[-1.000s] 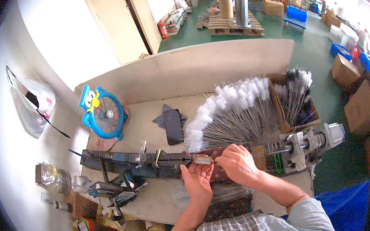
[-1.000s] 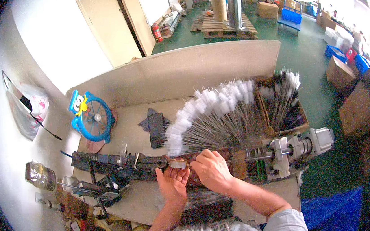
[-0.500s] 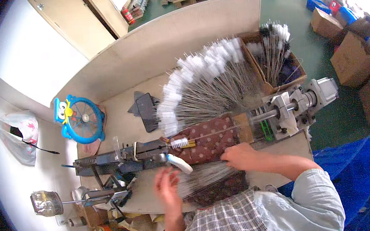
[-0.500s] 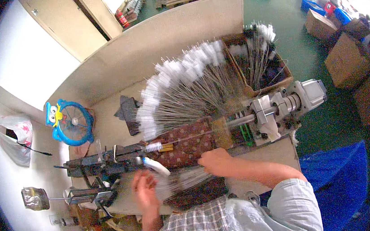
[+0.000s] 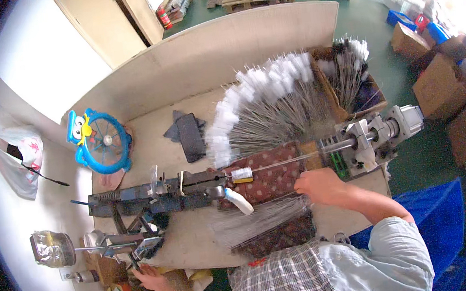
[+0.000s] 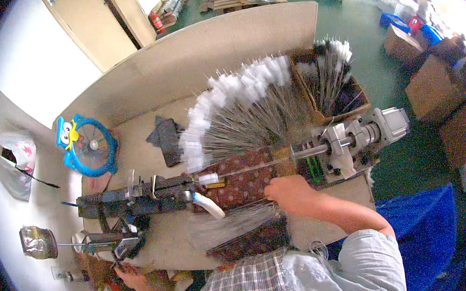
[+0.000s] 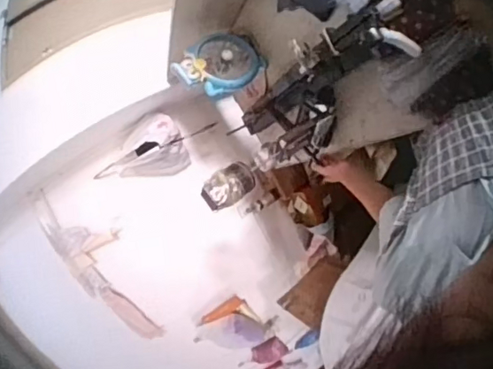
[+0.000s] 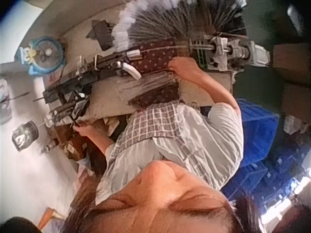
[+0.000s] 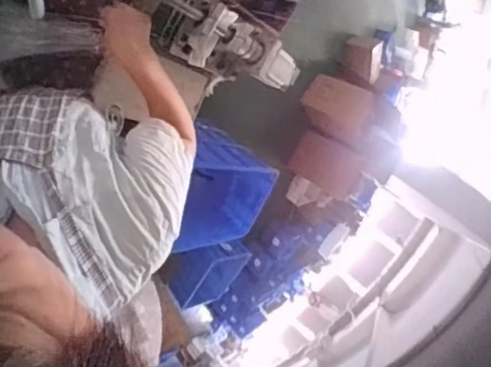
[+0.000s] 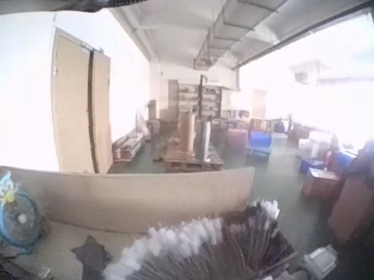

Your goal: Assembling components of industrial brushes using a manual press tool.

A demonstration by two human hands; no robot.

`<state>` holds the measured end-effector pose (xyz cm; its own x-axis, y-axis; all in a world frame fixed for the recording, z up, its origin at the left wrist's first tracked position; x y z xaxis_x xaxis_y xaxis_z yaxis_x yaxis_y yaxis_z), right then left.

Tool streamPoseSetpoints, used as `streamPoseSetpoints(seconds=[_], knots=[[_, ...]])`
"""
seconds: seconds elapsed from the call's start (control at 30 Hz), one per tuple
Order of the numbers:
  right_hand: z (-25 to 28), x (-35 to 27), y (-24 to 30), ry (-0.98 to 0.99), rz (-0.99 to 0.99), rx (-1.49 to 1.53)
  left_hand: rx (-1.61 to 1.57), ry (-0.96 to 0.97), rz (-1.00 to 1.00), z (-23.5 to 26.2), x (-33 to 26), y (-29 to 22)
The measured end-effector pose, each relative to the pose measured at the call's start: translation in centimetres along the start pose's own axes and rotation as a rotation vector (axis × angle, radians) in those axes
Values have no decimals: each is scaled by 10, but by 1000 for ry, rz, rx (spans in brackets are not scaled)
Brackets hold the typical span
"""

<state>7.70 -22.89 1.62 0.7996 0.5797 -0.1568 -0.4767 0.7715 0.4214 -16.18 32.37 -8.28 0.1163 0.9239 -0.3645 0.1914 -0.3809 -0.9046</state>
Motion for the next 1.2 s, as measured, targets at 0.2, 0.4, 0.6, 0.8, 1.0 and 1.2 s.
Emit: streamPoseSetpoints(seconds=[0.2,0.4,0.6,0.8,1.0,1.2], knots=[[6,-9,-8,19,8,-45,-99,501,204,-44,-50,89],[3,-12,-14,40,47,-77,-112,663,582,-174,-266,109],[-13,-23,-23,-37,-15,39,367,888,650,-210,-325,155],[-1,-30,-16,-14,11,2,-424,955,1393,-252,-378,45],[92,-58,-22,-246,12,-94,-141,1024,834,-201,-334,45],[165,-54,-34,-607,-105,43,524,1716,238,-256,-414,76]])
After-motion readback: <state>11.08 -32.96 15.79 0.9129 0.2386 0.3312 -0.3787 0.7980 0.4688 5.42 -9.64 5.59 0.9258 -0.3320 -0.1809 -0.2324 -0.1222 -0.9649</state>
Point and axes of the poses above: each hand's wrist, its own x-axis towards the middle knuckle, its own z-axis out of the back of the hand, y = z × x, the point moved 8 cm from there along x, towards the middle knuckle, and after that the axes turned 2 degrees about x, right-handed, at the moved point
